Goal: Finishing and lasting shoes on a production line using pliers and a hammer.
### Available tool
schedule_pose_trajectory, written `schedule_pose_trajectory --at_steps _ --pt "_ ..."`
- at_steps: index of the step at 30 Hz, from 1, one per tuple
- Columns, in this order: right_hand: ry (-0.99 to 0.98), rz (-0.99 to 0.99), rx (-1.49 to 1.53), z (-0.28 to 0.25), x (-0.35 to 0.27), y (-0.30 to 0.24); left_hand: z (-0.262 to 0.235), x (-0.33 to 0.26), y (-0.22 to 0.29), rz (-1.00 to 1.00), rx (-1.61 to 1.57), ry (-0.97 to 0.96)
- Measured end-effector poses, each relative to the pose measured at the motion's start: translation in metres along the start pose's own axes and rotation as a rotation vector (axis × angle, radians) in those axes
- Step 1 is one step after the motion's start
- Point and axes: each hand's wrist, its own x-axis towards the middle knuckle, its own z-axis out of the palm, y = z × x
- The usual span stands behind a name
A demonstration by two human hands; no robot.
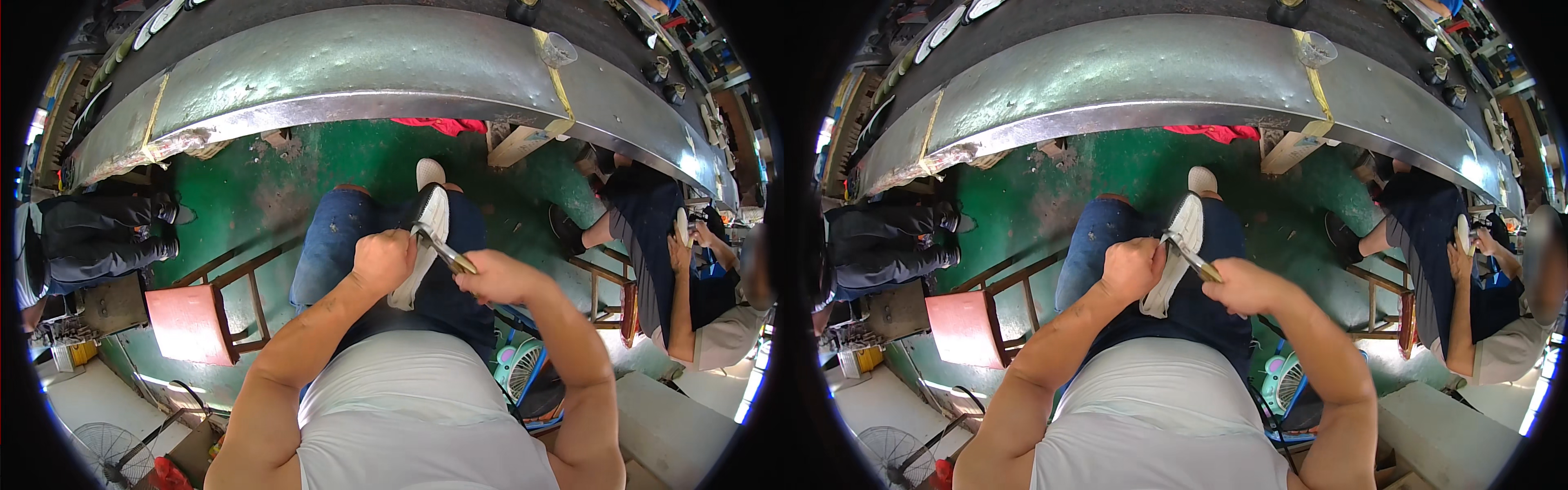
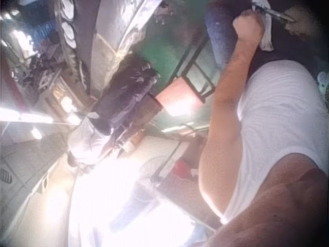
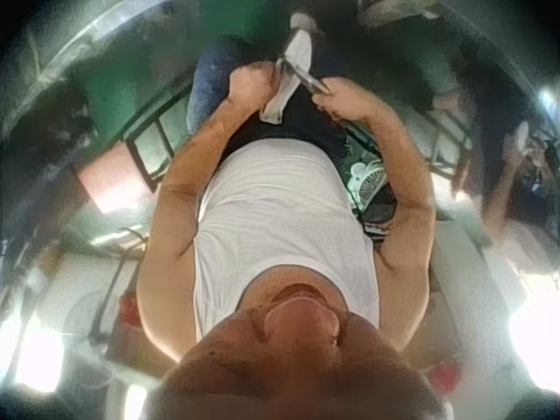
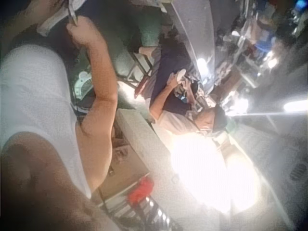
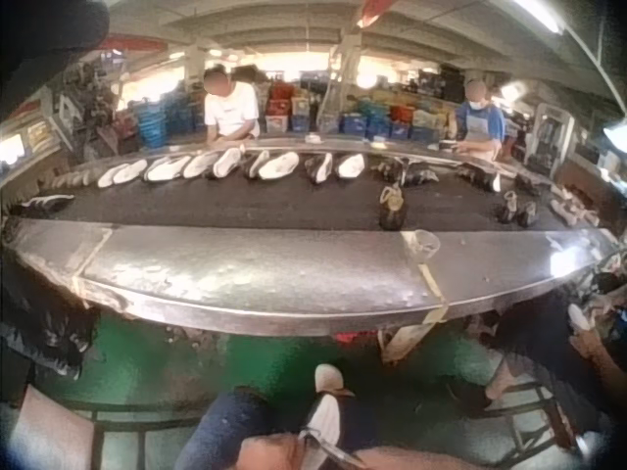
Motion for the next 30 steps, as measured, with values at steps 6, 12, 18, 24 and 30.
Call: schedule_pose_trajectory --at_steps 6,12,18,24,30 --pt "-0.018 0.051 -0.450 -0.020 0.016 -0.045 0.044 0.003 -0.042 -0.637 -0.758 -0.023" --pt "0.232 -0.075 -0.331 0.021 0.034 -0.012 0.043 0.000 -0.056 -0.795 -1.752 -0.324" --pt "0.510 -0.045 0.111 0.095 0.046 0.020 0.038 0.015 -0.042 -0.772 -1.543 -0.299" --pt "0.161 0.001 0.498 0.075 0.043 0.039 0.039 0.011 -0.035 -0.757 -1.432 -0.284" --pt "-0.161 -0.063 0.923 0.054 0.058 0.066 0.040 0.015 -0.034 -0.825 -1.407 -0.255"
